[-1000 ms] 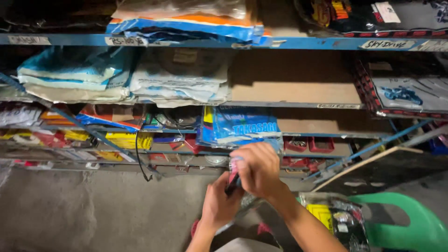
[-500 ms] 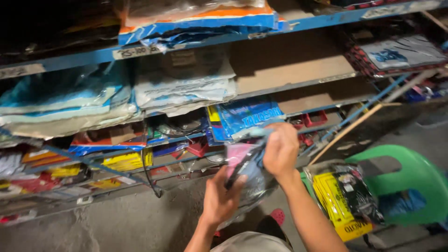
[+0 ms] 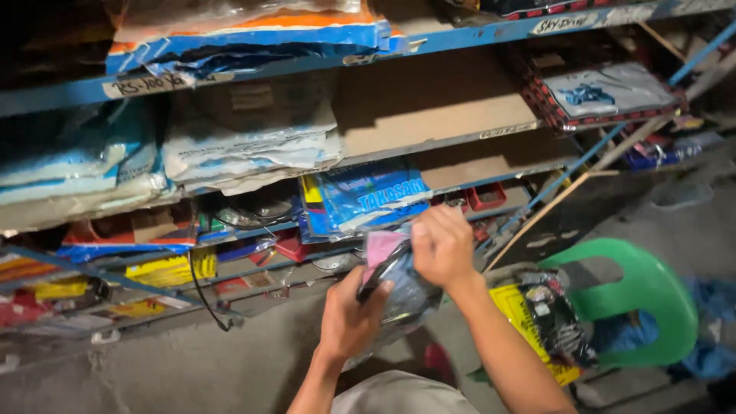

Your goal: Wiping dust off packaged motorcycle cables in a parts room storage area.

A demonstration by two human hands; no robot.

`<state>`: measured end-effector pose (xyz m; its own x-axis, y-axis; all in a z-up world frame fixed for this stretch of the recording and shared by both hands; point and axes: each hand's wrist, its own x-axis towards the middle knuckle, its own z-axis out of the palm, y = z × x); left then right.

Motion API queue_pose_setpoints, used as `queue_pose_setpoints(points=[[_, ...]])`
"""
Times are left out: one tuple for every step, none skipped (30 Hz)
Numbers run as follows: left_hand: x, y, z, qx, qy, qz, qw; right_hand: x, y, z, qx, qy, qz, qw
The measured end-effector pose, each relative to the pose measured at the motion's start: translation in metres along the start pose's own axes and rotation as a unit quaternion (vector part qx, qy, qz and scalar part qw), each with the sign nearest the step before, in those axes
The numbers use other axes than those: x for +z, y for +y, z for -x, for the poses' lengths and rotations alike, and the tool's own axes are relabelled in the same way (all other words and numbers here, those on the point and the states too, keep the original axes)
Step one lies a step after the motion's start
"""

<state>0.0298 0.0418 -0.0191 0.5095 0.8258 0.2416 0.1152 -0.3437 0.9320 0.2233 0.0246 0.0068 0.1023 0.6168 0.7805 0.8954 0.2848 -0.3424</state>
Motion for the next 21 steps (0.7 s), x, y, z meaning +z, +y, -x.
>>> queue_pose_setpoints(points=[[0.011,0.003,-0.003,-0.003,0.009,-0.001,1.000,-0.006,0.001,-0.002,-0.006,-0.004,-0.006,1.000],[0.024,0.006,-0.006,-0.030,-0.012,-0.009,0.999,-0.012,0.002,-0.003,-0.022,-0.020,-0.015,0.999],[0.035,0.010,-0.009,-0.058,-0.035,-0.017,0.998,-0.019,0.003,-0.005,-0.037,-0.034,-0.022,0.998],[0.044,0.018,-0.012,-0.061,-0.027,-0.018,0.998,-0.024,0.022,0.000,-0.042,-0.037,-0.029,0.998],[0.053,0.027,-0.016,-0.022,-0.040,-0.035,0.998,-0.029,0.040,0.005,-0.026,-0.030,-0.046,0.998],[0.063,0.036,-0.020,0.017,-0.054,-0.052,0.997,-0.033,0.059,0.010,-0.009,-0.024,-0.062,0.998],[0.070,0.040,-0.020,0.013,-0.049,-0.054,0.997,-0.040,0.073,0.014,-0.011,-0.027,-0.068,0.997],[0.077,0.044,-0.020,0.007,-0.052,-0.064,0.997,-0.047,0.087,0.018,0.079,0.004,-0.122,0.989],[0.084,0.047,-0.022,0.004,-0.055,-0.074,0.996,-0.053,0.102,0.020,0.167,0.035,-0.172,0.970],[0.088,0.051,-0.020,0.003,-0.050,-0.075,0.996,-0.059,0.115,0.021,0.164,0.033,-0.176,0.970],[0.092,0.055,-0.017,-0.029,-0.053,-0.136,0.989,-0.065,0.128,0.024,0.209,0.062,-0.171,0.961],[0.095,0.058,-0.015,-0.061,-0.055,-0.196,0.977,-0.071,0.140,0.026,0.254,0.091,-0.165,0.949],[0.101,0.054,-0.012,-0.066,-0.052,-0.196,0.977,-0.075,0.150,0.025,0.255,0.086,-0.168,0.948],[0.106,0.049,-0.009,-0.150,-0.034,-0.226,0.962,-0.078,0.160,0.025,0.251,0.097,-0.162,0.949],[0.110,0.044,-0.002,-0.237,-0.015,-0.255,0.937,-0.079,0.167,0.026,0.249,0.105,-0.158,0.950],[0.117,0.033,0.004,-0.246,-0.013,-0.255,0.935,-0.081,0.172,0.026,0.252,0.096,-0.162,0.949],[0.122,0.021,0.009,-0.126,0.097,-0.269,0.950,-0.082,0.176,0.026,0.272,0.111,-0.143,0.945],[0.126,0.010,0.016,-0.001,0.202,-0.279,0.939,-0.082,0.179,0.025,0.292,0.125,-0.123,0.940],[0.132,0.015,0.021,-0.001,0.201,-0.283,0.938,-0.077,0.186,0.027,0.294,0.126,-0.127,0.939],[0.137,0.020,0.026,0.039,0.336,-0.330,0.881,-0.072,0.192,0.029,0.362,0.164,-0.160,0.904],[0.143,0.026,0.032,0.077,0.460,-0.367,0.805,-0.069,0.198,0.031,0.428,0.199,-0.189,0.861]])
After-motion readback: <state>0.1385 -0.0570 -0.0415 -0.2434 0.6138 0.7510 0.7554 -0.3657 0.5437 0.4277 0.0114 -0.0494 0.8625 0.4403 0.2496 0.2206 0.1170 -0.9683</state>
